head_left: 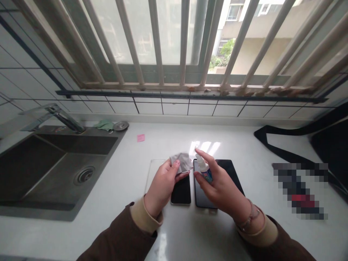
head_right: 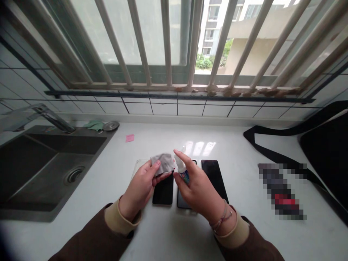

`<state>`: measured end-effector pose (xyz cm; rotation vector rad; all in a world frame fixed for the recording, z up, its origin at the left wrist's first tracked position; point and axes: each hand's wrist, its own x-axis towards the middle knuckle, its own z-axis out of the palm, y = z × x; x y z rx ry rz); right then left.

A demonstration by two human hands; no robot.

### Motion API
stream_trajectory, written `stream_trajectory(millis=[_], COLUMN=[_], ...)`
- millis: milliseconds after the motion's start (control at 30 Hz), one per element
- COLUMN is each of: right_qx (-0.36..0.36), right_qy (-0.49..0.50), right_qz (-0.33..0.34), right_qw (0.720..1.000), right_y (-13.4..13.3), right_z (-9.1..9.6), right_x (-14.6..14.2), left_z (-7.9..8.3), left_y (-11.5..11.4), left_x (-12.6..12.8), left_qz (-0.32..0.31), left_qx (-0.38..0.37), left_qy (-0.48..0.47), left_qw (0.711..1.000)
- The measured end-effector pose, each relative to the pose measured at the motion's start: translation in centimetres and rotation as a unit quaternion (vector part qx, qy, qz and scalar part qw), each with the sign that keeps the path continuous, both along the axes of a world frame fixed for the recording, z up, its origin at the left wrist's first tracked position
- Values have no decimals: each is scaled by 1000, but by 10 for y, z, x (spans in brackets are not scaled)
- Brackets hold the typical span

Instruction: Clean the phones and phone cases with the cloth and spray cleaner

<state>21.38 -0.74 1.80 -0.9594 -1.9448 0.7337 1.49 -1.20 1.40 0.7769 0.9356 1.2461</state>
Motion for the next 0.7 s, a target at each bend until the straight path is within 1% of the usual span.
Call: stream_trajectory(millis=[33,100,200,300,400,533,600,700], right_qx=[10,6,9,21,34,42,37,16], right_qy=[-16,-44,-67,-72,-67,-70,-72,-75], right_qz=[3,12,21,18,8,3,-1,-9], right_qw=[1000,999,997,997,997,997,997,997], right_y=[-1,-2,-3,-3,-2,-2,-4,-6], right_z=[-2,-8,-18,-23,-23,-20,-17,-14], right_x=[-2,-6,-10,-11,-11,-11,-12,-12], left_z=[-1,-3,-6,-7,-6,-5,-6,-7], left_y=[0,-1,-2,-2,-3,-5,-6,-6], left_x=[0,1,2,2,3,3,4,5], left_qz=[-2,-10,-19,-13,-8,-25,-28,-15], left_qx=[11,19,10,-1,-6,2,4,-9], left_qy=[8,14,-6,-32,-47,-52,-53,-65], left_qw=[1000,1000,1000,999,999,998,998,998])
